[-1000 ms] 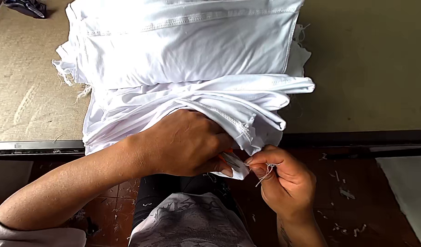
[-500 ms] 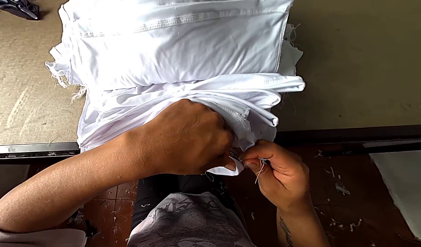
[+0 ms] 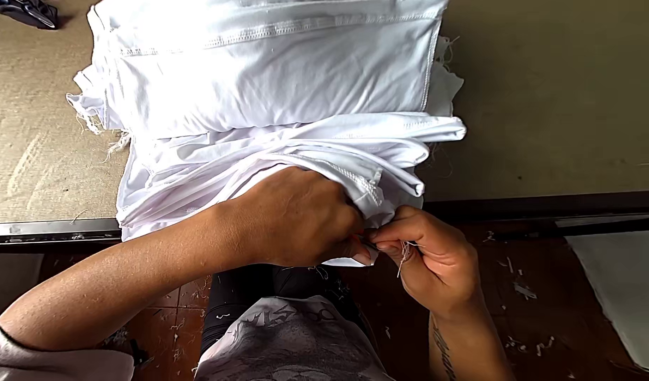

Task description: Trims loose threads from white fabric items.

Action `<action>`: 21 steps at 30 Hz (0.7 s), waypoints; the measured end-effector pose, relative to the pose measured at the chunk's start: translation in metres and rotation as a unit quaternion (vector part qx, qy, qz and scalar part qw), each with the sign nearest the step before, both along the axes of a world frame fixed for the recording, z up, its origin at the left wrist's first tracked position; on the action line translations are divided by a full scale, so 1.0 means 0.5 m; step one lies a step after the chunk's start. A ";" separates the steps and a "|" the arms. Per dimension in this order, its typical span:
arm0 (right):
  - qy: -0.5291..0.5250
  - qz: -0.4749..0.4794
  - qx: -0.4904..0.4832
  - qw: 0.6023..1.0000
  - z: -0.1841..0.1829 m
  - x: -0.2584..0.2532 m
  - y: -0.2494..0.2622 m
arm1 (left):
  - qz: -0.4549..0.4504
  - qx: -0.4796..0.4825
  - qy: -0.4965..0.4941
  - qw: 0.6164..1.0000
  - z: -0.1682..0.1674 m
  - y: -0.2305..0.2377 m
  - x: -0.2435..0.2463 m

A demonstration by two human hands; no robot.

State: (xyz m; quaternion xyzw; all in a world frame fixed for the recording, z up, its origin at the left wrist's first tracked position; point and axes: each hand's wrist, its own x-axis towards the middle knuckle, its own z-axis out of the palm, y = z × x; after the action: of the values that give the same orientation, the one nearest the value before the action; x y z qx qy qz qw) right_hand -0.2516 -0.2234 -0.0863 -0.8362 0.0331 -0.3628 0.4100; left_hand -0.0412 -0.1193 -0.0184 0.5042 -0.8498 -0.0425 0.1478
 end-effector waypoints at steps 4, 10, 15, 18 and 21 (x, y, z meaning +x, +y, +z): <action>-0.003 -0.001 0.009 1.000 -0.002 0.001 -0.002 | -0.001 -0.020 0.002 1.000 -0.010 0.002 0.002; -0.009 -0.002 0.002 1.000 -0.001 0.000 -0.002 | 0.010 -0.039 -0.021 0.999 -0.005 0.004 -0.003; -0.006 -0.003 -0.010 1.000 0.002 -0.001 -0.004 | 0.009 -0.034 -0.023 0.999 -0.010 0.004 -0.015; -0.004 -0.005 -0.010 1.000 0.004 0.000 -0.002 | 0.006 -0.026 -0.009 1.000 -0.011 0.004 -0.023; -0.003 -0.002 -0.012 1.000 0.005 0.004 -0.002 | 0.006 -0.031 -0.012 0.999 -0.016 0.004 -0.025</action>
State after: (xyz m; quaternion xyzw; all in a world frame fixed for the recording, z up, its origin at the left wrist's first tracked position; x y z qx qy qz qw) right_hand -0.2495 -0.2243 -0.0839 -0.8395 0.0289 -0.3668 0.3998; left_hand -0.0537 -0.1173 -0.0262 0.5052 -0.8492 -0.0090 0.1532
